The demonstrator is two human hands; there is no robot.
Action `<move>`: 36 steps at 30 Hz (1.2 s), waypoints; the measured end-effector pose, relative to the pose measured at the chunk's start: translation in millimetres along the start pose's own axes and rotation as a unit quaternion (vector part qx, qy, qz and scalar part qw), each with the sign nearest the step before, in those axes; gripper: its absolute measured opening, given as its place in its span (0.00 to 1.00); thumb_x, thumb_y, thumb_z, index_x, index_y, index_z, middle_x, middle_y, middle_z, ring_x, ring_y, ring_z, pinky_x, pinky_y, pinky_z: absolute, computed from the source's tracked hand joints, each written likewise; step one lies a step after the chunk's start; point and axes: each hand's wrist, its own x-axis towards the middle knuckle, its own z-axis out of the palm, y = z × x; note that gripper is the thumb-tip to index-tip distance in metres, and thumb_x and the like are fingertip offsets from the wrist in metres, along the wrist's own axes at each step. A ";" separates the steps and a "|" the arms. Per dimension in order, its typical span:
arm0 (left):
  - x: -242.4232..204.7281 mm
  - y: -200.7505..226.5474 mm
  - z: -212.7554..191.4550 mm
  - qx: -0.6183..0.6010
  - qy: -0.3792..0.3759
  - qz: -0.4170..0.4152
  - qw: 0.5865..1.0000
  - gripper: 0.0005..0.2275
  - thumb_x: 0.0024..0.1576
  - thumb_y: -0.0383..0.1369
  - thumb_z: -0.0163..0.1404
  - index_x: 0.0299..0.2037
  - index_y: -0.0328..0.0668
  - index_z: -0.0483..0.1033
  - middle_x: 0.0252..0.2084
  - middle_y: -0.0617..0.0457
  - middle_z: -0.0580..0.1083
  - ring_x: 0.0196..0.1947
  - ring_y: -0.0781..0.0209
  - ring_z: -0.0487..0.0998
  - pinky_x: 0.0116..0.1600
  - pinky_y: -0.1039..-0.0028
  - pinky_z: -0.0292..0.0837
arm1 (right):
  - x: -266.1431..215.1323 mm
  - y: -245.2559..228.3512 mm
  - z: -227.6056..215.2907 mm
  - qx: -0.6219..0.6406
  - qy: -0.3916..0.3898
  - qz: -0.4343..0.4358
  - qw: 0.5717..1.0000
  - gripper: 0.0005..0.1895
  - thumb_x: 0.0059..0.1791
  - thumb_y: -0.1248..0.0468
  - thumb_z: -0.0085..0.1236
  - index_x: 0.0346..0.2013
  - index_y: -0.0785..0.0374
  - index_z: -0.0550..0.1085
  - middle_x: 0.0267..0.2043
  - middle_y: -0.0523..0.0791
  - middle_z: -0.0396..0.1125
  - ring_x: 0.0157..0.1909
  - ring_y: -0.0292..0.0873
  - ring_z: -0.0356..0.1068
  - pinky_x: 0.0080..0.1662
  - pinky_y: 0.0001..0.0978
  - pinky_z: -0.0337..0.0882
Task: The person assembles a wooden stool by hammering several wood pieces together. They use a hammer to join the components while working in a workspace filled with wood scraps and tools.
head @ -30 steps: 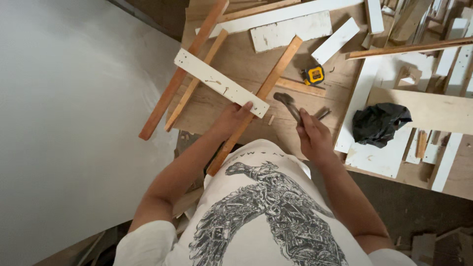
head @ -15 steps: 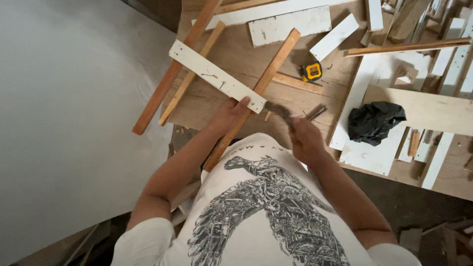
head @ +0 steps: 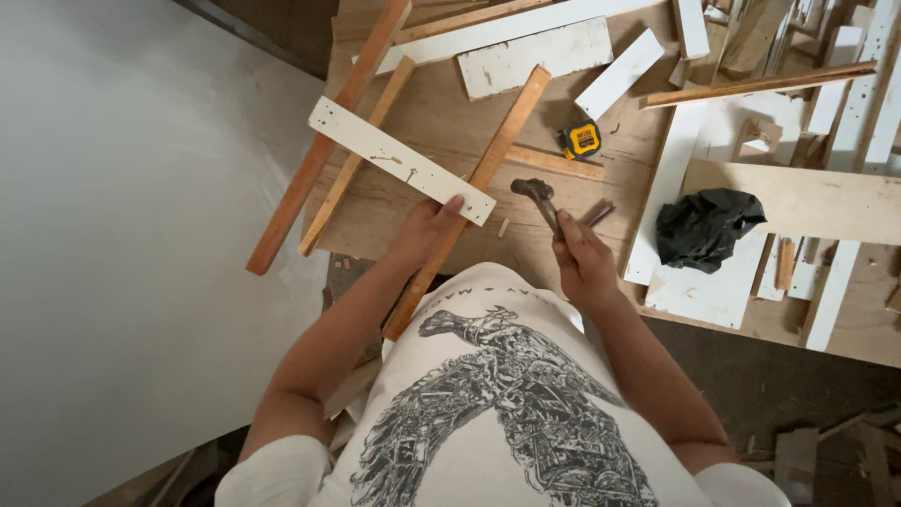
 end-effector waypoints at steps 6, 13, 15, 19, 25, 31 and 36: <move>2.0 -4.4 -2.7 -0.005 -0.001 -0.008 1.000 0.21 0.65 0.45 0.48 0.49 0.28 0.76 0.42 0.48 0.79 0.41 0.62 0.79 0.48 0.71 0.77 | -9.8 1.9 2.6 0.008 -0.004 0.014 1.000 0.26 0.56 0.74 0.52 0.70 0.65 0.62 0.42 0.52 0.69 0.39 0.50 0.72 0.43 0.36 0.73; -3.8 4.5 -0.6 0.017 0.004 -0.016 1.000 0.21 0.64 0.47 0.49 0.49 0.29 0.77 0.42 0.49 0.78 0.41 0.64 0.78 0.48 0.71 0.75 | -7.7 -4.2 -0.1 0.024 0.011 0.012 1.000 0.26 0.56 0.76 0.52 0.70 0.65 0.63 0.40 0.52 0.68 0.37 0.48 0.70 0.42 0.34 0.72; -6.5 8.5 0.2 0.029 0.007 -0.018 0.999 0.22 0.64 0.47 0.49 0.49 0.30 0.77 0.41 0.49 0.78 0.41 0.64 0.78 0.48 0.72 0.75 | -3.9 -6.7 -2.3 0.033 0.015 -0.001 0.999 0.27 0.56 0.77 0.51 0.70 0.66 0.62 0.39 0.51 0.67 0.36 0.47 0.69 0.41 0.33 0.71; -6.5 10.6 0.8 0.035 0.012 -0.025 0.999 0.23 0.63 0.49 0.49 0.48 0.31 0.77 0.40 0.50 0.79 0.40 0.64 0.79 0.47 0.72 0.75 | 5.7 -9.5 -6.0 0.039 0.021 -0.030 0.999 0.28 0.55 0.78 0.51 0.71 0.67 0.61 0.38 0.51 0.67 0.35 0.45 0.67 0.40 0.32 0.70; -6.6 6.1 -1.3 0.054 0.026 -0.037 0.998 0.24 0.62 0.50 0.49 0.47 0.30 0.79 0.38 0.49 0.80 0.38 0.63 0.79 0.46 0.72 0.76 | 8.5 -16.6 -8.5 0.041 0.027 -0.023 0.999 0.28 0.56 0.78 0.51 0.70 0.66 0.62 0.40 0.52 0.67 0.36 0.46 0.68 0.40 0.33 0.70; -7.7 5.3 0.1 0.044 0.040 -0.046 0.997 0.25 0.60 0.51 0.51 0.47 0.31 0.78 0.39 0.49 0.79 0.38 0.63 0.80 0.46 0.71 0.76 | 7.3 7.3 -5.0 0.025 0.025 -0.014 0.999 0.26 0.56 0.77 0.51 0.70 0.67 0.63 0.37 0.48 0.68 0.33 0.40 0.67 0.36 0.31 0.68; -8.0 1.7 3.9 0.080 0.065 -0.042 0.994 0.25 0.61 0.51 0.49 0.47 0.30 0.78 0.37 0.50 0.80 0.37 0.64 0.80 0.44 0.72 0.76 | 39.3 77.1 1.2 0.091 0.054 0.185 0.977 0.25 0.60 0.71 0.47 0.74 0.67 0.62 0.36 0.43 0.65 0.33 0.35 0.61 0.35 0.29 0.67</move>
